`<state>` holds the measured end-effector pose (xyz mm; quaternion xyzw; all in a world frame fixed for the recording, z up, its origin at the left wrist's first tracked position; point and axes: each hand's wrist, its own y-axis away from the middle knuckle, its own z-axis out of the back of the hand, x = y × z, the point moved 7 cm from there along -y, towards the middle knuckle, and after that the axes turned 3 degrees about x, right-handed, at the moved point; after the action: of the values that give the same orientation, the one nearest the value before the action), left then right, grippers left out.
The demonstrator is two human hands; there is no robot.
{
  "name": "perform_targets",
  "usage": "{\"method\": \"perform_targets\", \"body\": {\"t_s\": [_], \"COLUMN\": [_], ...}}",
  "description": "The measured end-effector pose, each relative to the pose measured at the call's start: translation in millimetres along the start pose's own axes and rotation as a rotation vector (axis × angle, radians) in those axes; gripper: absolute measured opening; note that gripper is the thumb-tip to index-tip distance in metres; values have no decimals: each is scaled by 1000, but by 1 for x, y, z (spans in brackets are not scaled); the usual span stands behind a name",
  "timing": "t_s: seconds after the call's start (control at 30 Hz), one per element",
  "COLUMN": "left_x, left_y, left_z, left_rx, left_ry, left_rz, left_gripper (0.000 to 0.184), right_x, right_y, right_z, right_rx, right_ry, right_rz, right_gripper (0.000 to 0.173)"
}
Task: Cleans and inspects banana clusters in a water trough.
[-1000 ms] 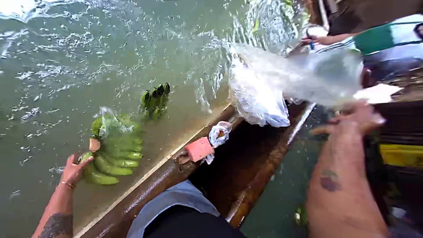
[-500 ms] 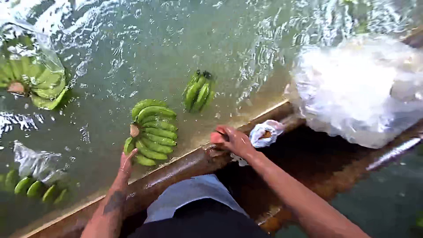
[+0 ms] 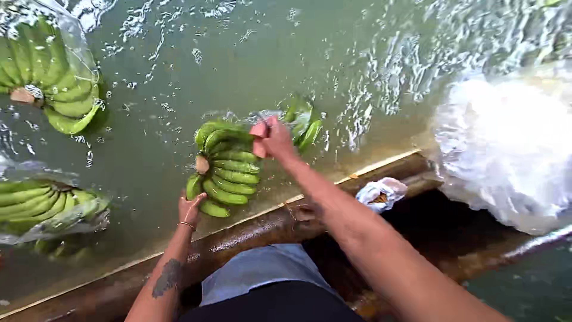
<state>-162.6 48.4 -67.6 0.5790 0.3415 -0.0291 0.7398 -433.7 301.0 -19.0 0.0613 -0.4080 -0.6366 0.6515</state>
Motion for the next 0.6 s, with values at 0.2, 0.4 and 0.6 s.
{"method": "perform_targets", "body": {"t_s": [0.2, 0.4, 0.6], "left_x": [13, -25, -64], "left_y": [-29, -21, 3], "left_z": [3, -10, -22], "left_rx": [158, -26, -143], "left_ry": [247, 132, -62], "left_rz": [103, -83, -136], "left_gripper": [39, 88, 86], "right_x": [-40, 11, 88], "right_y": [99, 89, 20], "right_z": [14, -1, -15], "right_rx": [357, 250, -32], "right_ry": [-111, 26, 141], "right_rz": [-9, 78, 221], "right_gripper": [68, 48, 37]}}
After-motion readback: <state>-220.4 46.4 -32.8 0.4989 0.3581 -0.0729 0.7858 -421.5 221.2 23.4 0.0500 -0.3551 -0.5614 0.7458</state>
